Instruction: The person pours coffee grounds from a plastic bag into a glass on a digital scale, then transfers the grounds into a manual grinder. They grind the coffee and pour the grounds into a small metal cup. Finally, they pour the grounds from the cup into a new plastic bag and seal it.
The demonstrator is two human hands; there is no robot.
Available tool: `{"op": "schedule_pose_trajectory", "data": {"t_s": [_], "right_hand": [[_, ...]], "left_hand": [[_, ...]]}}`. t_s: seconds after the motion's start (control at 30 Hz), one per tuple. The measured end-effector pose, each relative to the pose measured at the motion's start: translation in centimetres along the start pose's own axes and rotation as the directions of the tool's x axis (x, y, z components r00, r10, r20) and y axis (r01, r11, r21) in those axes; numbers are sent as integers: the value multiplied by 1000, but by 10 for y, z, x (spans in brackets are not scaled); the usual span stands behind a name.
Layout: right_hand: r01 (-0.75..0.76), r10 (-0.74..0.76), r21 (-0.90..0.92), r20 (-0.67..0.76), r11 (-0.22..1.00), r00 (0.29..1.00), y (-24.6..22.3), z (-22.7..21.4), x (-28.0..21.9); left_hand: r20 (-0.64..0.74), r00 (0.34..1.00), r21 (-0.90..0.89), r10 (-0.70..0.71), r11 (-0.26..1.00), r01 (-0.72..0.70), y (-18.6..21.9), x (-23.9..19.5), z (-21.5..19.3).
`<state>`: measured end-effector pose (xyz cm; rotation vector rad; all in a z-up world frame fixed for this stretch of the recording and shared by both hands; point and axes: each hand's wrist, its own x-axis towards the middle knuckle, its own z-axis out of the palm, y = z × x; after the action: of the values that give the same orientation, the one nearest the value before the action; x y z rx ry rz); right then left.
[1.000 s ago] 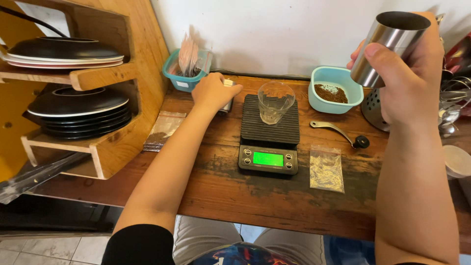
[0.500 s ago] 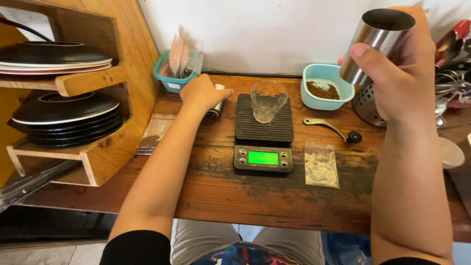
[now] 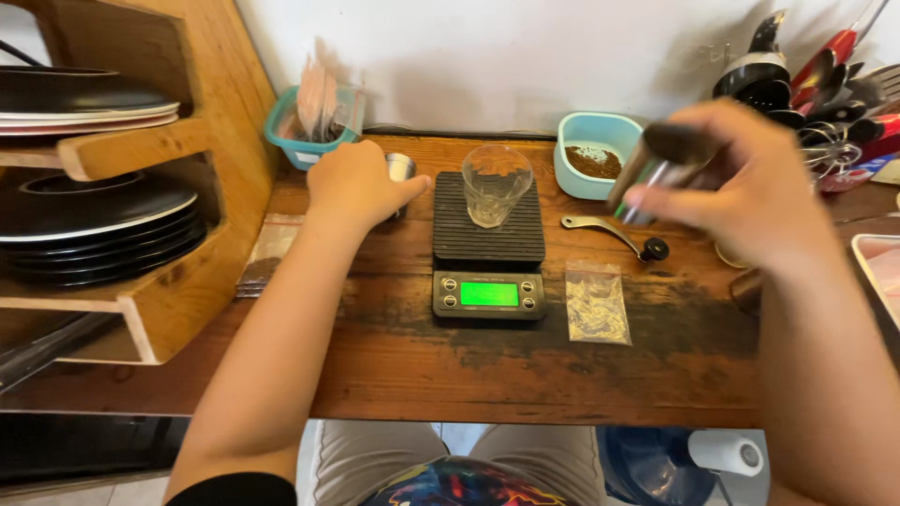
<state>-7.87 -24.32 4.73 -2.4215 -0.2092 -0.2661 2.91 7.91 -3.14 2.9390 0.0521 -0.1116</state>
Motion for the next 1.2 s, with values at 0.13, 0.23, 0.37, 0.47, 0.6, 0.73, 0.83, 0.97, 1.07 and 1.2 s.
{"op": "schedule_pose_trajectory", "data": {"t_s": [0.13,0.23,0.37,0.47,0.6,0.73,0.83,0.97,1.07,1.2], "right_hand": [[-169,175,-88,64,982,983,19,27,0],[-151,157,-123,34,981,987,45,47,7],[-117,115,29,67,993,991,60,65,14],[-103,103,-8,20,995,994,72,75,12],[-167,166,-7,-34,986,985,87,87,11],[-165,166,34,-49,986,985,84,93,12],[-158,160,40,-39,987,986,86,98,10],[-134,134,-5,-35,991,990,88,102,8],[-129,128,-15,-31,992,991,92,106,10],[-131,130,-15,-23,991,991,94,108,12]], "left_hand": [[31,998,56,59,997,-61,17,-37,-21],[6,990,79,139,987,-139,26,-65,-28],[-308,778,-22,547,814,-581,17,-90,-14],[-525,578,-86,625,636,-767,3,-93,9],[-661,510,-210,550,517,-830,-20,-76,35],[-680,493,-160,543,547,-822,-25,-65,37],[-688,494,-138,531,573,-808,-30,-63,40],[-705,478,-121,524,575,-809,-28,-66,39],[-710,461,-112,532,560,-821,-26,-68,37],[-712,452,-102,537,559,-823,-27,-68,37]]}}
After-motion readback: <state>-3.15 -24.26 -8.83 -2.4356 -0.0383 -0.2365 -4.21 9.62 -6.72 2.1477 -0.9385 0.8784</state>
